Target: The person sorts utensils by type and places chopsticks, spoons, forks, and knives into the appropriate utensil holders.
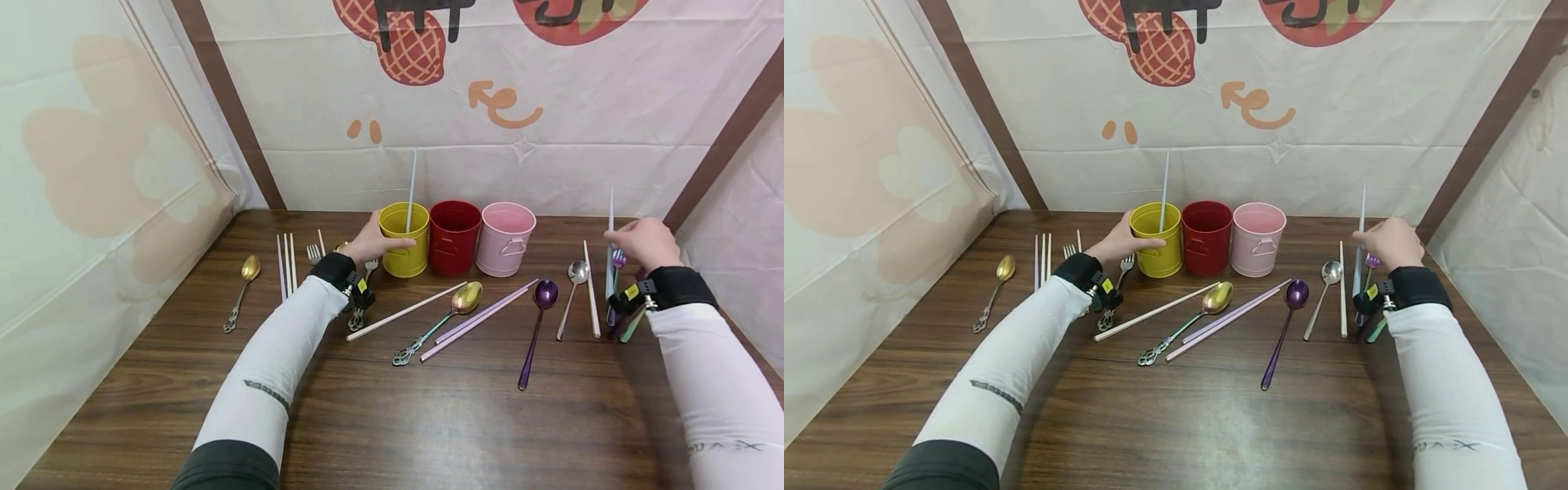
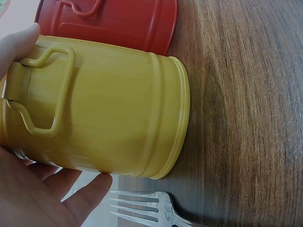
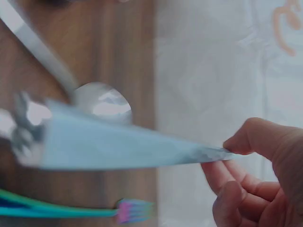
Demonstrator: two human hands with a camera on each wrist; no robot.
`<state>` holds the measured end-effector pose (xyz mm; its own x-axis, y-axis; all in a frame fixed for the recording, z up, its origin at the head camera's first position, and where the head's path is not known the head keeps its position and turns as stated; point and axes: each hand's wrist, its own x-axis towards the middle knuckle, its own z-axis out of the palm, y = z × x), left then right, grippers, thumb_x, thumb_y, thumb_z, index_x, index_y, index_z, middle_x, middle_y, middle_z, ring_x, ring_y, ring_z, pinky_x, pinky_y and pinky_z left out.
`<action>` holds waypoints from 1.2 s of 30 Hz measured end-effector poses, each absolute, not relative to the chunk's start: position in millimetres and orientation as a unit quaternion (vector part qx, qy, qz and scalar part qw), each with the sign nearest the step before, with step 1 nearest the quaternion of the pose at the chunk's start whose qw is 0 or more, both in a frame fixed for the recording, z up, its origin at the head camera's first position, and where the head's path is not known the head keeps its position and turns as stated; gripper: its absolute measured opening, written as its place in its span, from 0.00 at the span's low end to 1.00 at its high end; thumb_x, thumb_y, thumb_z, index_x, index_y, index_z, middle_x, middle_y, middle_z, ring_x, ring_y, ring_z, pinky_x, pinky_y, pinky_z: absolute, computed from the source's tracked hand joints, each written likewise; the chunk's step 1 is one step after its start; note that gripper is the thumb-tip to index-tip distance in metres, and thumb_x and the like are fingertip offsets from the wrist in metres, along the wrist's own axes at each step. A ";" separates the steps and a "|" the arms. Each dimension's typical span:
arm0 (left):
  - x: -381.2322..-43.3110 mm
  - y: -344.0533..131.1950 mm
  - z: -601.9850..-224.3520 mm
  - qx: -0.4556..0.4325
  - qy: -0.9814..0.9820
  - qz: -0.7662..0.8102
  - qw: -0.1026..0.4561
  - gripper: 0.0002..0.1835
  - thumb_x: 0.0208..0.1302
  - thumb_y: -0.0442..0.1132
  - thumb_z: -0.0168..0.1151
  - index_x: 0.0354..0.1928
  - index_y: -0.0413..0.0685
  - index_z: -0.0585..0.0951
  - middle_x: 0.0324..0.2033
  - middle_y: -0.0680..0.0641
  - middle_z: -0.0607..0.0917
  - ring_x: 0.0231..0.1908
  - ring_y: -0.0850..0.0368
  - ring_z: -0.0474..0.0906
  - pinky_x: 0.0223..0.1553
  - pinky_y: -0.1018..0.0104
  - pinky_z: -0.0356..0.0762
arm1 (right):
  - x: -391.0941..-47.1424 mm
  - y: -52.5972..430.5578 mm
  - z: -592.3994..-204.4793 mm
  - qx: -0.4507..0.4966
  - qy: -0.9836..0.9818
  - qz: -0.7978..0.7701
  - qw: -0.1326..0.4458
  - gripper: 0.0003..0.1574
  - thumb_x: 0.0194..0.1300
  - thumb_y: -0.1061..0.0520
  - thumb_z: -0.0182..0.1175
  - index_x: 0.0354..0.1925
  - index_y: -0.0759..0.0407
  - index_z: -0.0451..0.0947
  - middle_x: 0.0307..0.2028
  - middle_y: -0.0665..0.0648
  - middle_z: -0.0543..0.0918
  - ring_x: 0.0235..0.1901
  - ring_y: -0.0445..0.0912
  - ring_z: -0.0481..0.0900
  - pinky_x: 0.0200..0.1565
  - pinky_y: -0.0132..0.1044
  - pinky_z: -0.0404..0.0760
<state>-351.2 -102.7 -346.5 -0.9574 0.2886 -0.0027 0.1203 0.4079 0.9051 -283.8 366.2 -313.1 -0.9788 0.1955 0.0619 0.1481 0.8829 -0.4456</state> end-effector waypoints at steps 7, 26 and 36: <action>-349.9 -102.5 -346.2 0.122 0.831 0.537 0.078 0.49 0.55 0.43 0.73 0.70 0.42 0.52 0.61 0.41 0.66 0.61 0.49 0.64 0.64 0.55 0.60 | -288.3 338.5 -274.4 -0.082 -0.955 0.263 0.109 0.33 0.67 0.40 0.53 0.48 0.70 0.76 0.44 0.72 0.78 0.43 0.62 0.73 0.35 0.52 0.67; -348.8 -103.2 -347.3 0.115 0.830 0.540 0.083 0.49 0.55 0.44 0.73 0.71 0.43 0.51 0.62 0.41 0.66 0.61 0.49 0.64 0.64 0.55 0.59 | -295.6 250.8 -219.4 0.038 -0.883 0.388 0.261 0.14 0.68 0.52 0.54 0.43 0.62 0.74 0.29 0.45 0.78 0.21 0.30 0.75 0.27 0.26 0.70; -349.5 -102.8 -346.8 0.114 0.829 0.542 0.083 0.49 0.54 0.44 0.74 0.69 0.44 0.52 0.61 0.41 0.66 0.60 0.49 0.64 0.64 0.54 0.60 | -299.6 203.4 -221.5 0.120 -0.805 0.512 0.275 0.06 0.69 0.56 0.56 0.42 0.57 0.72 0.38 0.55 0.82 0.34 0.39 0.80 0.31 0.25 0.78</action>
